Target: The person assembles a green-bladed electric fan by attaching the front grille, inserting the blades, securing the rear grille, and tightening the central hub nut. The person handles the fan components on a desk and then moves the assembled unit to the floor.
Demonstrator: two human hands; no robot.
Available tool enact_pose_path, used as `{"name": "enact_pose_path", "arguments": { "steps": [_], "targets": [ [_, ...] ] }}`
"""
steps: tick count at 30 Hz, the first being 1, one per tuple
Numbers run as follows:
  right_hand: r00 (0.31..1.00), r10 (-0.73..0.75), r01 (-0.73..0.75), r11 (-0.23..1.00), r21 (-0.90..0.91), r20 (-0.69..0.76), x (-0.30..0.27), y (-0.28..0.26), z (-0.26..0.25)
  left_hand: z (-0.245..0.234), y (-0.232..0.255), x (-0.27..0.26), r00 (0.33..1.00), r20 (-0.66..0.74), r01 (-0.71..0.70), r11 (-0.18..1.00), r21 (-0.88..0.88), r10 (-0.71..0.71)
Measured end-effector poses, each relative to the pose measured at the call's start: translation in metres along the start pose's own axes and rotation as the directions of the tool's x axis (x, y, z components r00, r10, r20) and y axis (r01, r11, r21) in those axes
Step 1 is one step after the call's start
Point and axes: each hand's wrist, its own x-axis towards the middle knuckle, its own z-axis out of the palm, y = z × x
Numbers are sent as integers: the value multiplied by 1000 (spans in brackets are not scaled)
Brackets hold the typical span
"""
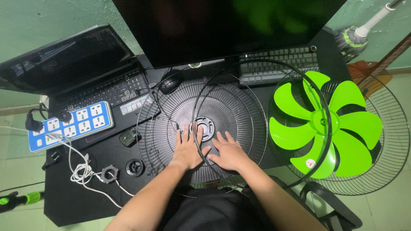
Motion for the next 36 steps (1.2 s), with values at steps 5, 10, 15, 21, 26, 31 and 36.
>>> {"name": "enact_pose_path", "arguments": {
  "steps": [5,10,15,21,26,31,36],
  "targets": [
    [1000,14,-14,1000,18,16,-1,-3,-2,-1,1,1,1000,24,10,1000,-1,-10],
    [1000,17,-18,999,38,22,-1,-1,0,-1,0,1,999,41,5,1000,-13,-4],
    [1000,7,-7,997,73,-4,1,0,2,2,-2,2,1000,31,-1,1000,-25,2],
    [997,26,-15,988,151,-74,-11,-22,-2,3,-5,5,998,55,-9,1000,-23,10],
    [984,-96,123,976,179,-150,-21,-26,3,2,-8,9,995,97,-12,999,-38,16],
    [882,-3,244,857,453,-470,-1,8,14,28,-37,14,988,-126,-107,985,-133,91],
    [831,412,89,566,820,-375,0,49,-11,21,-64,6,854,-511,-185,866,-464,-91]
  ]
}}
